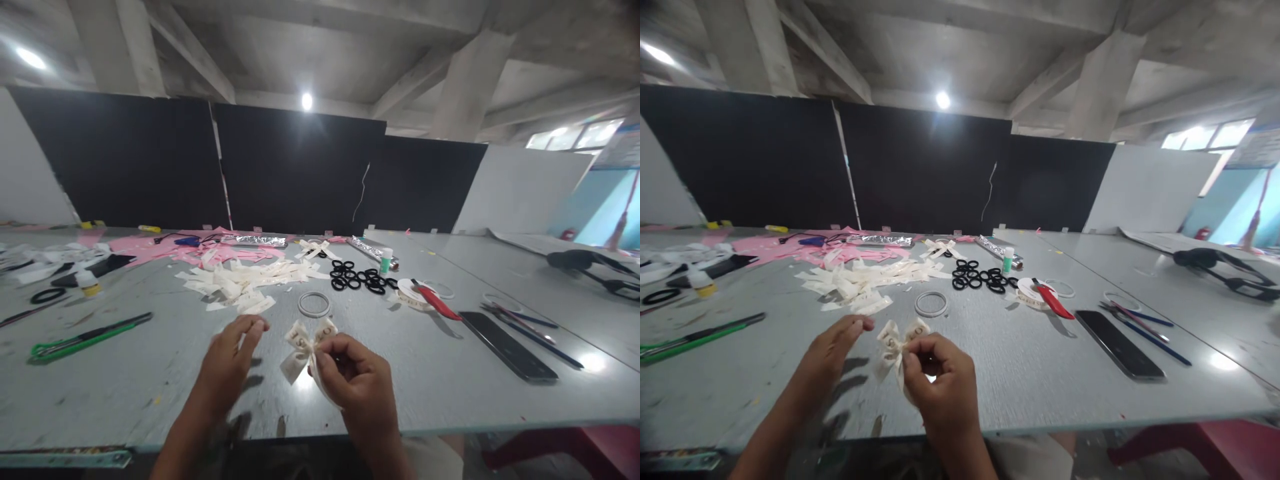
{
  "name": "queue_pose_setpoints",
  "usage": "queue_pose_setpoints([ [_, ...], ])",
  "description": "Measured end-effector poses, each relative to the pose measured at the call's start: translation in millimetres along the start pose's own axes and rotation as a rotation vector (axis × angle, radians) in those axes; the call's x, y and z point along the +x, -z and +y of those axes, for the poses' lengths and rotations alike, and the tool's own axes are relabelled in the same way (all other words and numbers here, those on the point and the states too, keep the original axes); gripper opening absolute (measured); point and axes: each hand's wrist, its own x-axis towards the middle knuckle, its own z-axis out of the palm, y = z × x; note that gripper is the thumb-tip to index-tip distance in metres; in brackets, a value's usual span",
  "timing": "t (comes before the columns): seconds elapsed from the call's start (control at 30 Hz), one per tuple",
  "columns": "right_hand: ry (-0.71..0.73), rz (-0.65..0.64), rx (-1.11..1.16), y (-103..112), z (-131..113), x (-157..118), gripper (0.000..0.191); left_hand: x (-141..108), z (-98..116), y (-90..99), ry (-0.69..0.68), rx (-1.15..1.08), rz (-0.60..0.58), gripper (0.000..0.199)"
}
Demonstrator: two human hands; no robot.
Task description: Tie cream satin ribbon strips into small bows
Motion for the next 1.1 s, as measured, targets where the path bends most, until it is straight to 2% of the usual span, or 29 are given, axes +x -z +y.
queue_pose_setpoints([
  [0.07, 0.021, -0.029, -0.028, 0.6, -1.7, 0.7, 0.008, -6.6, 15.0, -8.9, 0.072, -0.323, -0.144, 0.036],
  [0.13, 0.037, -0.047, -0.043, 0.5, -2.4, 0.1, 0.008, -13.4, 30.1, -18.8, 0.141, -0.545, -0.218, 0.036],
  [0.23, 0.054, -0.049, -0.05, -0.7, -1.9, -2.7, 0.008, -20.4, 44.8, -30.5, 0.193, -0.676, -0.197, 0.025],
  [0.37, 0.068, 0.001, -0.048, -3.4, -2.6, -5.3, 0.009, -23.6, 48.7, -35.8, 0.235, -0.808, -0.147, 0.024],
  [0.5, -0.046, 0.022, 0.0, -3.9, -4.7, -1.9, 0.012, -25.9, 50.3, -35.0, 0.242, -0.82, -0.139, 0.023],
  [0.7, -0.258, -0.198, 0.247, 1.7, -1.4, 6.3, 0.021, -27.4, 53.2, -35.5, 0.276, -0.815, -0.077, 0.028],
  [0.77, -0.251, -0.182, 0.254, 3.0, -2.2, 6.2, 0.023, -27.4, 53.0, -35.2, 0.258, -0.779, -0.065, 0.03],
  [0.9, -0.134, -0.189, 0.191, 1.5, -6.0, 4.8, 0.03, -28.3, 54.0, -33.2, 0.16, -0.64, -0.089, 0.026],
  [0.97, -0.152, -0.204, 0.202, -0.9, -5.8, 5.3, 0.03, -29.0, 53.9, -33.0, 0.156, -0.608, -0.127, 0.027],
  [1.1, -0.239, -0.241, 0.307, -2.8, 0.1, 8.8, 0.033, -28.8, 47.6, -35.6, 0.194, -0.679, -0.187, 0.028],
])
